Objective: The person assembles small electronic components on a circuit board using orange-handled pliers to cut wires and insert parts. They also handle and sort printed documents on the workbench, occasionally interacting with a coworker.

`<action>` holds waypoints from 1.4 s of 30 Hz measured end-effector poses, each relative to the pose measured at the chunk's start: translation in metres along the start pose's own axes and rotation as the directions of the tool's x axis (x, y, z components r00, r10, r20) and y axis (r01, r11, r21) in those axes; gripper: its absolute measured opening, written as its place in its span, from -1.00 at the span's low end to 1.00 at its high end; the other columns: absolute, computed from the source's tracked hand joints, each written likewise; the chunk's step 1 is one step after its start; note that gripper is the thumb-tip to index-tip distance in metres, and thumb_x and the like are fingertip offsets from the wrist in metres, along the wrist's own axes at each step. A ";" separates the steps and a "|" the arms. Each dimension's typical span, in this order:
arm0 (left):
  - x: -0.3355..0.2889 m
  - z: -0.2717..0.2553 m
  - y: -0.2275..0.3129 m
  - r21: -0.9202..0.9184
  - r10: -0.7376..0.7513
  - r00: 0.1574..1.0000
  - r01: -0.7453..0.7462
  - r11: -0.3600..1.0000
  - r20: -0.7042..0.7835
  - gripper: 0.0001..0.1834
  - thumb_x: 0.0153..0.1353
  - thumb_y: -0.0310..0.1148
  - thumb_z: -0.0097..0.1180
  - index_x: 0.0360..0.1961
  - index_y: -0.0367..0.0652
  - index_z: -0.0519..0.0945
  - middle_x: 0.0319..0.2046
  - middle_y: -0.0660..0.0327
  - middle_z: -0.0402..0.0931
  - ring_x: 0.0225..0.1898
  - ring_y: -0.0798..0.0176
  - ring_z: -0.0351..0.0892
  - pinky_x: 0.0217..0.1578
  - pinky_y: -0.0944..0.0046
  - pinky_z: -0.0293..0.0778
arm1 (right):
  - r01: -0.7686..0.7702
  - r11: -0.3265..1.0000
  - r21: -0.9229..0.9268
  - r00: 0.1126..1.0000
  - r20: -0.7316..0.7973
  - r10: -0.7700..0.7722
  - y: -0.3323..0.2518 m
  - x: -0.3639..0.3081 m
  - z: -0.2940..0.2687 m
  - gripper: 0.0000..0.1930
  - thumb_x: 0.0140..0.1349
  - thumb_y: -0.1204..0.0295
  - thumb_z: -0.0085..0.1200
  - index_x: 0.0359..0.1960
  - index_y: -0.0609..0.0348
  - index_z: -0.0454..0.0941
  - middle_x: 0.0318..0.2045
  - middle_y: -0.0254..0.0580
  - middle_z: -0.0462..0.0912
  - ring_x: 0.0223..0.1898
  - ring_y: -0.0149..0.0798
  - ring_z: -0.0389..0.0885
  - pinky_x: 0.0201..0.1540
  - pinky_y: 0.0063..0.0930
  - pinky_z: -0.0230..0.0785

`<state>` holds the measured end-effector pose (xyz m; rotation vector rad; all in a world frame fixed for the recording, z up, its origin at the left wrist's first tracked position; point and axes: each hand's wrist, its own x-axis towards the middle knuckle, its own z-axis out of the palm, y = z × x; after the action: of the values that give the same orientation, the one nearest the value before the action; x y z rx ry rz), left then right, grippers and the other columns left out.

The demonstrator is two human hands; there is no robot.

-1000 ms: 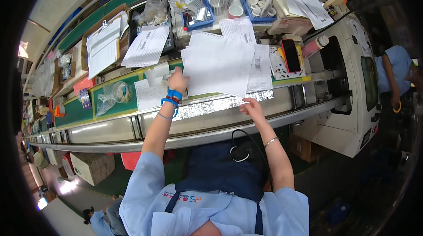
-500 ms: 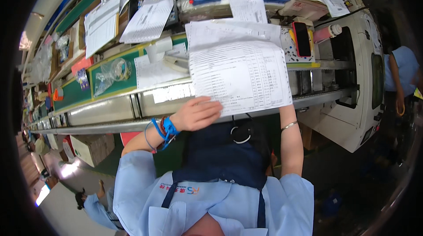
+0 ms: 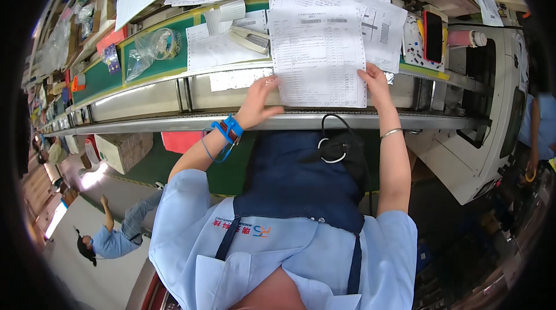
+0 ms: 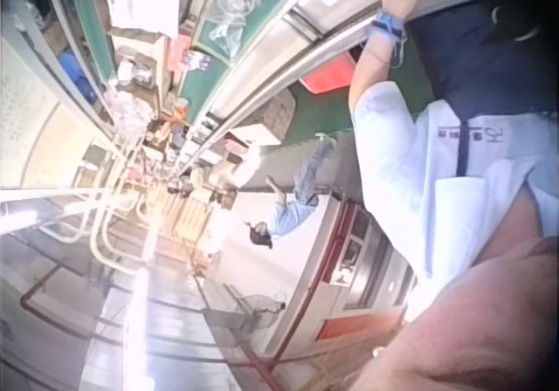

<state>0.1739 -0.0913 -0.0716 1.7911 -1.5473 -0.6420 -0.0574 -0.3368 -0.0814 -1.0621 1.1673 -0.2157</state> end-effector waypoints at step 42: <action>0.142 0.031 0.041 0.371 0.241 0.969 -0.241 0.897 0.047 -0.52 -0.21 -0.62 -0.04 -0.12 -0.25 0.36 -0.04 0.07 0.32 -0.01 0.10 0.33 -0.01 0.09 0.21 | 0.076 0.983 0.166 0.964 -0.263 -0.030 0.014 -0.121 -0.108 -0.48 0.05 0.64 -0.07 0.09 0.30 0.08 -0.10 -0.12 0.42 -0.10 -0.34 0.43 -0.05 -0.53 0.28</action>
<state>0.1493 -0.2391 -0.0519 1.8182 -1.9563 -0.2339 -0.2041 -0.3131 -0.0144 -0.9290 1.3282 -0.5032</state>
